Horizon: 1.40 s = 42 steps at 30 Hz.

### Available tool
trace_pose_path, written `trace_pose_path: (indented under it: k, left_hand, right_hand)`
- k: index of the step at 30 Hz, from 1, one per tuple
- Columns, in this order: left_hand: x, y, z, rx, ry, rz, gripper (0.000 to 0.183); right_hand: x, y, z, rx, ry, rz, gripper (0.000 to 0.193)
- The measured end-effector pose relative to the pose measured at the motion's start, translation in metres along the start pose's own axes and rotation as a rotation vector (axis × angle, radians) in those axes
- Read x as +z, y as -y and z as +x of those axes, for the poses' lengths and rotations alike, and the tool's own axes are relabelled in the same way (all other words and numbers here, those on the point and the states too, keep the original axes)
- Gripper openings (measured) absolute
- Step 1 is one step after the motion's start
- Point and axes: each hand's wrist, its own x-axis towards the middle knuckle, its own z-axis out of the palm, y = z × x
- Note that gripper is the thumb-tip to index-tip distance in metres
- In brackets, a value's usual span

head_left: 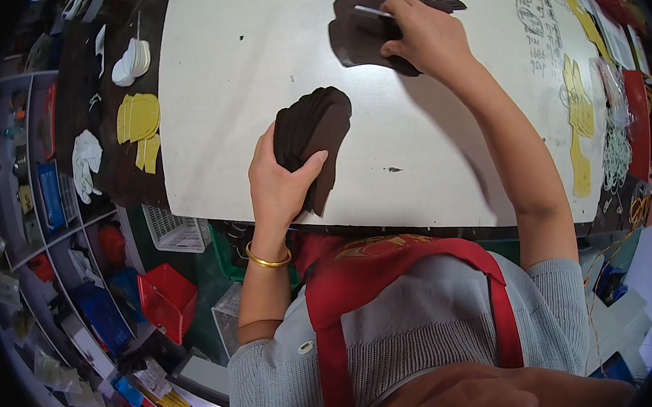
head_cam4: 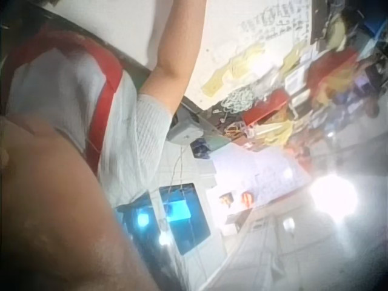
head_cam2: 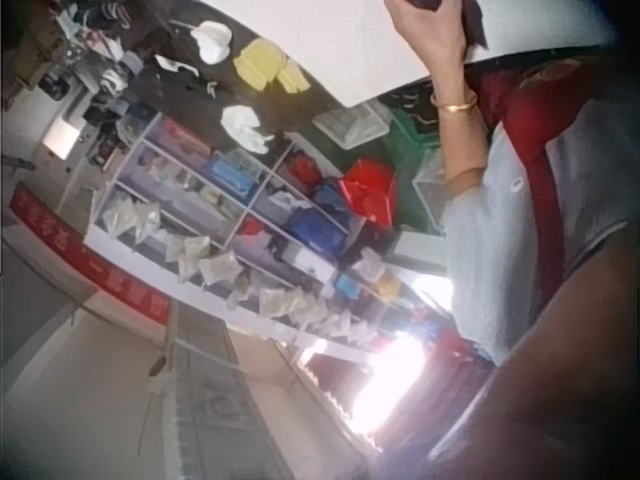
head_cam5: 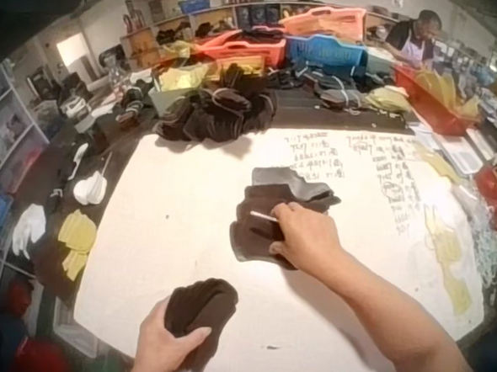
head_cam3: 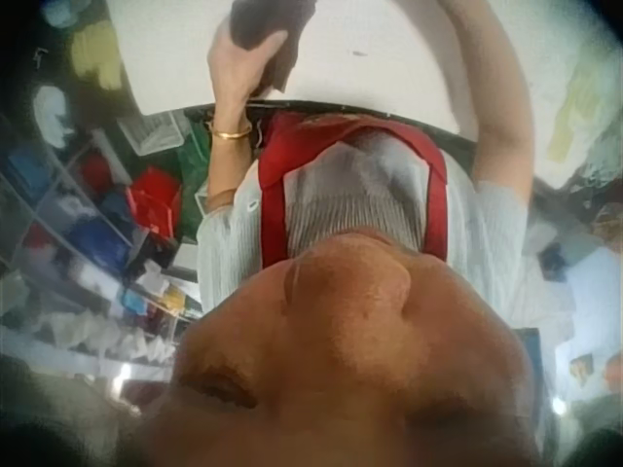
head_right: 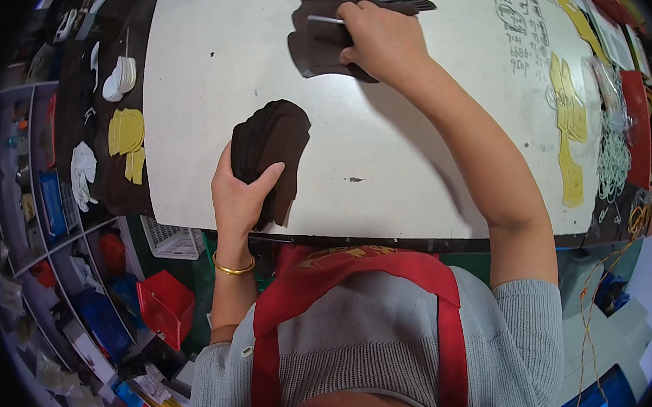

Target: The person separates a stack of shoe leather pieces on a table, positions a template over each piece, and traces lines onto the leather components using a marking pen.

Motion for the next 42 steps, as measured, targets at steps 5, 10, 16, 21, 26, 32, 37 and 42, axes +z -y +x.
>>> trace_pose_path:
  k: [5, 10, 16, 21, 26, 32, 37, 42]
  left_hand:
    - [-0.008, -0.004, 0.005, -0.133, 0.111, -0.403, 0.063]
    - [-0.009, -0.011, 0.008, -0.229, 0.155, -0.596, 0.06]
    - [0.002, -0.018, 0.012, -0.183, 0.114, -0.613, 0.06]
    - [0.029, -0.024, 0.009, 0.13, -0.025, -0.192, 0.073]
    - [0.028, -0.038, 0.006, 0.292, 0.073, 0.091, 0.097]
    - [0.036, -0.045, 0.005, 0.371, 0.094, 0.203, 0.067]
    - [0.022, -0.046, 0.018, 0.568, 0.313, 0.325, 0.065]
    - [0.034, -0.067, 0.067, 0.928, 0.38, 0.422, 0.081]
  right_hand:
    - [0.007, -0.011, -0.008, -0.162, -0.165, -0.01, 0.04]
    - [0.009, -0.016, -0.018, -0.249, -0.116, 0.015, 0.03]
    - [-0.024, 0.0, -0.049, -0.046, -0.319, 0.335, 0.029]
    - [-0.014, 0.056, -0.093, 0.043, 0.251, 0.615, 0.033]
    - [0.002, 0.038, -0.122, -0.017, 0.378, 1.05, 0.041]
    - [-0.002, -0.016, -0.082, 0.12, -0.174, 0.209, 0.046]
    - [-0.01, -0.03, -0.048, 0.252, 0.202, 0.154, 0.047]
    - [-0.013, -0.072, -0.016, -0.027, -0.114, -0.003, 0.045]
